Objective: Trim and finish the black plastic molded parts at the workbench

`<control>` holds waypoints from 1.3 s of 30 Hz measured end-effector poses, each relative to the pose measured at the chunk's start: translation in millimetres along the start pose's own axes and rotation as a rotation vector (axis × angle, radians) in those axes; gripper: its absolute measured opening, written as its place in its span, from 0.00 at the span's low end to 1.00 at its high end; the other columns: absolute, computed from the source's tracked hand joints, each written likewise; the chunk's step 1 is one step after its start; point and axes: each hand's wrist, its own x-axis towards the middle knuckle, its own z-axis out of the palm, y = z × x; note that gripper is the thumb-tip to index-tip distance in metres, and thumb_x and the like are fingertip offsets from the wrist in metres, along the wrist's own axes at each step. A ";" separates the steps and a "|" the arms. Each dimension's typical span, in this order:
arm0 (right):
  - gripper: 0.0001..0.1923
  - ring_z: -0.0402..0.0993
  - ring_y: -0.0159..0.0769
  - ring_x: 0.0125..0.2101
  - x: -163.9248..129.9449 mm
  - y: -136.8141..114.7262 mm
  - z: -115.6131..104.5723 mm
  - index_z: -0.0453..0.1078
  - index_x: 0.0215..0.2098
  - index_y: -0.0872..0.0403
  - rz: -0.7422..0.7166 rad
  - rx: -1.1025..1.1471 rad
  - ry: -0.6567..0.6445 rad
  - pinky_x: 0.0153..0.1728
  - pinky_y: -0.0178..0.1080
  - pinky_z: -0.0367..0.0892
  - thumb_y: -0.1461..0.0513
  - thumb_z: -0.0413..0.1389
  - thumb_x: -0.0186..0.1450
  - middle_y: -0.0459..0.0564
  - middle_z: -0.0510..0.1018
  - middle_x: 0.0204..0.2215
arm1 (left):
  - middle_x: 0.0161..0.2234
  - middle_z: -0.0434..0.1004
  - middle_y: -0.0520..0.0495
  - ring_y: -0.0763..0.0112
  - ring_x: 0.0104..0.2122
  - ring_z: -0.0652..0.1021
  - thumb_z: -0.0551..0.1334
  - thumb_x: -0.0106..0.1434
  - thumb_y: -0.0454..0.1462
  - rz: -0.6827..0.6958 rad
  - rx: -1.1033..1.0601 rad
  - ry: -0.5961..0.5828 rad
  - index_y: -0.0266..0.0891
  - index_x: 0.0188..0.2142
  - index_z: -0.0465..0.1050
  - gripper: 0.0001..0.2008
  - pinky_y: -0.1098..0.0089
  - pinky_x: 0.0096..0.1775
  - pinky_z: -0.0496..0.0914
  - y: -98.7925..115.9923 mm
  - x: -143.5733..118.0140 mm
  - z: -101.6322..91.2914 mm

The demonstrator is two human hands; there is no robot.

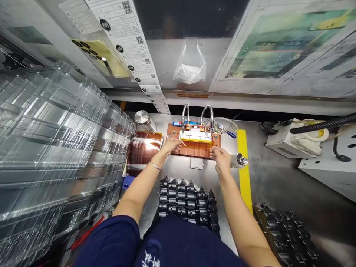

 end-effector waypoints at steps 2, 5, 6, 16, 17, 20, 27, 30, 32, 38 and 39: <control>0.12 0.69 0.29 0.17 6.0 -0.1 4.2 0.67 0.24 0.54 0.020 -0.023 0.002 0.17 0.32 0.69 0.55 0.61 0.50 0.47 0.76 0.19 | 0.16 0.68 0.56 0.84 0.12 0.65 0.66 0.58 0.35 0.009 0.018 0.061 0.34 0.26 0.67 0.09 0.80 0.17 0.59 0.4 9.3 -1.0; 0.10 0.69 0.28 0.16 14.3 -0.8 8.8 0.66 0.23 0.54 0.045 -0.048 0.000 0.17 0.31 0.67 0.57 0.60 0.52 0.47 0.76 0.17 | 0.12 0.64 0.58 0.84 0.11 0.62 0.67 0.55 0.36 0.009 0.040 0.107 0.36 0.24 0.66 0.11 0.80 0.15 0.54 2.5 19.4 -2.4; 0.09 0.68 0.28 0.15 16.3 -0.9 10.3 0.66 0.23 0.54 0.053 -0.053 0.004 0.16 0.31 0.67 0.58 0.60 0.53 0.46 0.75 0.16 | 0.12 0.63 0.59 0.84 0.11 0.61 0.68 0.55 0.36 0.007 0.045 0.116 0.36 0.23 0.65 0.12 0.80 0.14 0.53 3.7 21.4 -2.9; 0.07 0.63 0.23 0.11 20.6 -5.6 19.3 0.65 0.19 0.55 0.134 -0.006 0.057 0.11 0.26 0.61 0.65 0.59 0.51 0.41 0.71 0.11 | 0.10 0.60 0.59 0.84 0.10 0.57 0.66 0.53 0.31 -0.031 0.074 0.120 0.38 0.18 0.60 0.15 0.78 0.14 0.50 17.9 23.7 -6.7; 0.07 0.63 0.23 0.11 20.8 -7.1 19.7 0.64 0.19 0.55 0.142 0.002 0.062 0.10 0.26 0.61 0.65 0.59 0.51 0.41 0.71 0.11 | 0.10 0.60 0.59 0.84 0.10 0.58 0.66 0.53 0.31 -0.032 0.076 0.118 0.38 0.18 0.60 0.15 0.78 0.14 0.51 18.5 24.0 -6.7; 0.08 0.62 0.23 0.10 20.8 -11.8 21.5 0.63 0.18 0.55 0.165 0.022 0.079 0.09 0.25 0.59 0.66 0.59 0.51 0.41 0.70 0.10 | 0.10 0.61 0.58 0.83 0.10 0.58 0.66 0.53 0.32 -0.036 0.079 0.111 0.38 0.18 0.61 0.14 0.77 0.14 0.51 18.8 26.4 -6.8; 0.09 0.62 0.23 0.09 19.1 -18.9 24.0 0.63 0.17 0.55 0.201 0.035 0.097 0.09 0.25 0.59 0.68 0.58 0.52 0.42 0.70 0.10 | 0.10 0.59 0.59 0.84 0.11 0.58 0.68 0.49 0.31 0.011 0.065 0.075 0.38 0.17 0.60 0.16 0.78 0.14 0.50 17.2 29.5 -8.7; 0.09 0.62 0.23 0.09 19.4 -19.5 23.7 0.63 0.18 0.55 0.212 0.037 0.089 0.09 0.25 0.59 0.68 0.58 0.51 0.41 0.70 0.10 | 0.10 0.59 0.59 0.84 0.11 0.58 0.68 0.48 0.31 0.035 0.064 0.058 0.38 0.16 0.59 0.17 0.78 0.15 0.51 17.8 26.7 -8.1; 0.09 0.62 0.23 0.09 19.7 -20.0 23.5 0.63 0.18 0.55 0.218 0.038 0.085 0.08 0.25 0.58 0.68 0.58 0.52 0.41 0.70 0.10 | 0.10 0.58 0.59 0.84 0.11 0.58 0.68 0.49 0.31 0.042 0.065 0.055 0.38 0.16 0.59 0.17 0.78 0.15 0.51 18.3 24.7 -7.3; 0.07 0.62 0.23 0.09 20.6 -21.3 22.2 0.65 0.19 0.56 0.225 0.044 0.074 0.08 0.25 0.58 0.68 0.58 0.52 0.41 0.71 0.10 | 0.10 0.58 0.59 0.84 0.11 0.57 0.65 0.52 0.30 0.035 0.071 0.067 0.38 0.15 0.58 0.17 0.78 0.15 0.50 18.2 23.6 -6.2; 0.07 0.62 0.23 0.09 20.9 -20.9 22.0 0.65 0.19 0.56 0.226 0.044 0.074 0.08 0.25 0.58 0.68 0.58 0.52 0.41 0.71 0.10 | 0.10 0.58 0.59 0.84 0.11 0.57 0.65 0.52 0.29 0.032 0.071 0.066 0.38 0.15 0.58 0.17 0.78 0.15 0.50 18.1 23.7 -6.3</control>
